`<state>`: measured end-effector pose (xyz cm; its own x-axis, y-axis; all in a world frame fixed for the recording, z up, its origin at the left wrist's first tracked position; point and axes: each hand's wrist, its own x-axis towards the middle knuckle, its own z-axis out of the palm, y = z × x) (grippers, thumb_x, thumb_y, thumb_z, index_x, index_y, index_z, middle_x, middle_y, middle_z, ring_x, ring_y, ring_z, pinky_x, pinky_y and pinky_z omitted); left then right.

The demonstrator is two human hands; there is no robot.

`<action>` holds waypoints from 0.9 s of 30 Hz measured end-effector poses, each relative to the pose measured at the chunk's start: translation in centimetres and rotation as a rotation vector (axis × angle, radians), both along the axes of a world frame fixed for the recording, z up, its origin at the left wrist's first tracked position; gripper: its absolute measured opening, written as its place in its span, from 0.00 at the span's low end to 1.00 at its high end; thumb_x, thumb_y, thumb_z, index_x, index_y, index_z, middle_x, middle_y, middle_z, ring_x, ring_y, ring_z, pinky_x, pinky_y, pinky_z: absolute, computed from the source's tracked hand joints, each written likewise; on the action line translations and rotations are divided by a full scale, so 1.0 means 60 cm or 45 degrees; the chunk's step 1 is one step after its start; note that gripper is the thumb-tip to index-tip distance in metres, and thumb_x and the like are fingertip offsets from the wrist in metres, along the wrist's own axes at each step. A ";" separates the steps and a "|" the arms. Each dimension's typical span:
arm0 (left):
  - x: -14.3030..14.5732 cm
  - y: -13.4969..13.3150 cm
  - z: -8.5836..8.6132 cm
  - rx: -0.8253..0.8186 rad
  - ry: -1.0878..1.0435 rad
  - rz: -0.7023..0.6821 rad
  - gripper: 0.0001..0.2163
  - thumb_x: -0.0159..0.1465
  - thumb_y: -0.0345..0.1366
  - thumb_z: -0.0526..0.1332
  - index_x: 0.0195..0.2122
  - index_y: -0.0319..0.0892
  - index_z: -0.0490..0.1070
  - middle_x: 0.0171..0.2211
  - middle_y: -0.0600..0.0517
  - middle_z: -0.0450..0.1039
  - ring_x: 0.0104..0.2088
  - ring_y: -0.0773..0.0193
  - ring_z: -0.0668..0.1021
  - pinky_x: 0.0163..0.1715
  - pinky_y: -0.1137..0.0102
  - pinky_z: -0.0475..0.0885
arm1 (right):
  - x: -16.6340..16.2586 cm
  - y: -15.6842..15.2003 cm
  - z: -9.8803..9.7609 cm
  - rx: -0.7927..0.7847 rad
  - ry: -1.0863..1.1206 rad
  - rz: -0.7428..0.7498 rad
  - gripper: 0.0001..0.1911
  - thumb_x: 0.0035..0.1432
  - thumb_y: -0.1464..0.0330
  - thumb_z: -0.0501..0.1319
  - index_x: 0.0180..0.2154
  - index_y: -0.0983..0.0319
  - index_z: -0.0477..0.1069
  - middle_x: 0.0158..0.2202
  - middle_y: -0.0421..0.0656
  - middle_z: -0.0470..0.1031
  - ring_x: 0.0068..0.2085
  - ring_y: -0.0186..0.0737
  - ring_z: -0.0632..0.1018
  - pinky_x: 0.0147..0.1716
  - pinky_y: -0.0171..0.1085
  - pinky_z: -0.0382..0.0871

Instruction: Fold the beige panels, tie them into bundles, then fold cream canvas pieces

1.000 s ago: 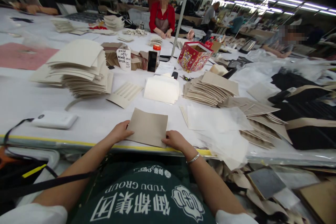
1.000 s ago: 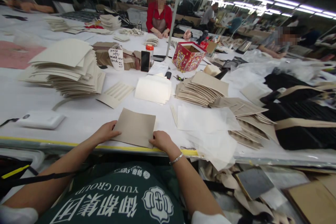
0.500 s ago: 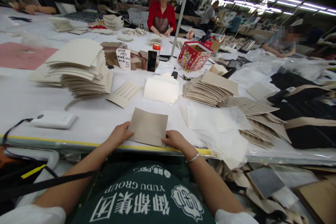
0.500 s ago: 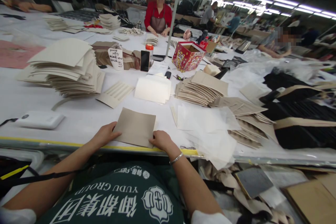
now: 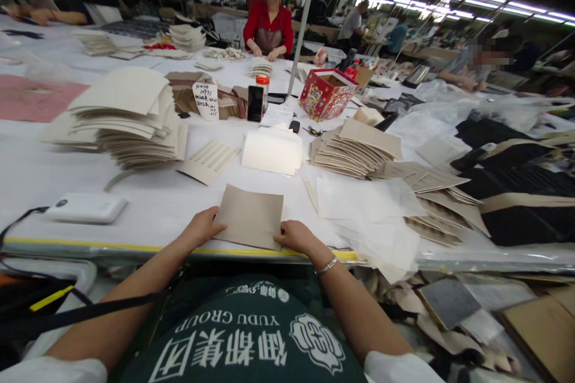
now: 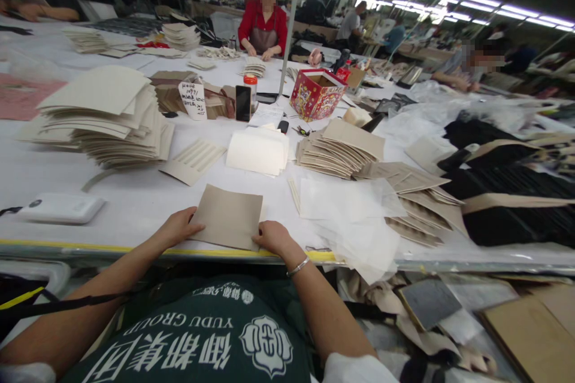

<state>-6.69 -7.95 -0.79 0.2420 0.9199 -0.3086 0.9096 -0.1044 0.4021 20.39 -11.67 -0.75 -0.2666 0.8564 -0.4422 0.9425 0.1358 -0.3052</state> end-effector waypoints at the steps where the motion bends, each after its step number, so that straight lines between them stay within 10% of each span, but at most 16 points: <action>1: 0.000 -0.001 -0.001 0.004 0.006 -0.001 0.18 0.53 0.41 0.55 0.42 0.37 0.67 0.41 0.44 0.73 0.43 0.51 0.74 0.41 0.65 0.66 | 0.000 0.000 0.000 0.003 0.002 0.002 0.13 0.54 0.63 0.56 0.34 0.65 0.74 0.36 0.48 0.77 0.36 0.41 0.75 0.26 0.34 0.54; 8: 0.004 -0.021 -0.018 0.136 0.119 -0.011 0.20 0.58 0.38 0.54 0.50 0.35 0.62 0.41 0.42 0.72 0.42 0.51 0.74 0.41 0.63 0.68 | 0.002 0.000 0.000 0.016 -0.008 0.013 0.14 0.54 0.62 0.56 0.35 0.64 0.74 0.37 0.48 0.77 0.37 0.42 0.76 0.27 0.34 0.56; 15: 0.004 -0.074 -0.041 1.142 0.049 -0.422 0.20 0.62 0.28 0.52 0.56 0.42 0.59 0.49 0.42 0.66 0.52 0.53 0.67 0.50 0.59 0.64 | 0.003 0.005 -0.008 0.009 -0.024 0.026 0.14 0.54 0.62 0.55 0.36 0.64 0.74 0.38 0.48 0.77 0.38 0.42 0.76 0.28 0.33 0.58; 18: 0.010 -0.092 -0.063 1.082 -0.047 -0.760 0.21 0.61 0.23 0.48 0.55 0.43 0.62 0.46 0.46 0.68 0.48 0.59 0.68 0.49 0.64 0.65 | 0.004 0.006 -0.009 0.020 -0.021 0.037 0.15 0.54 0.62 0.55 0.36 0.64 0.74 0.38 0.48 0.77 0.37 0.42 0.76 0.28 0.33 0.58; 27: 0.007 -0.088 -0.074 0.827 0.068 -0.891 0.24 0.57 0.20 0.49 0.53 0.46 0.66 0.46 0.46 0.66 0.46 0.57 0.67 0.46 0.63 0.65 | 0.006 0.003 -0.004 0.015 -0.020 0.042 0.15 0.54 0.62 0.55 0.37 0.63 0.74 0.38 0.48 0.77 0.36 0.41 0.75 0.28 0.33 0.59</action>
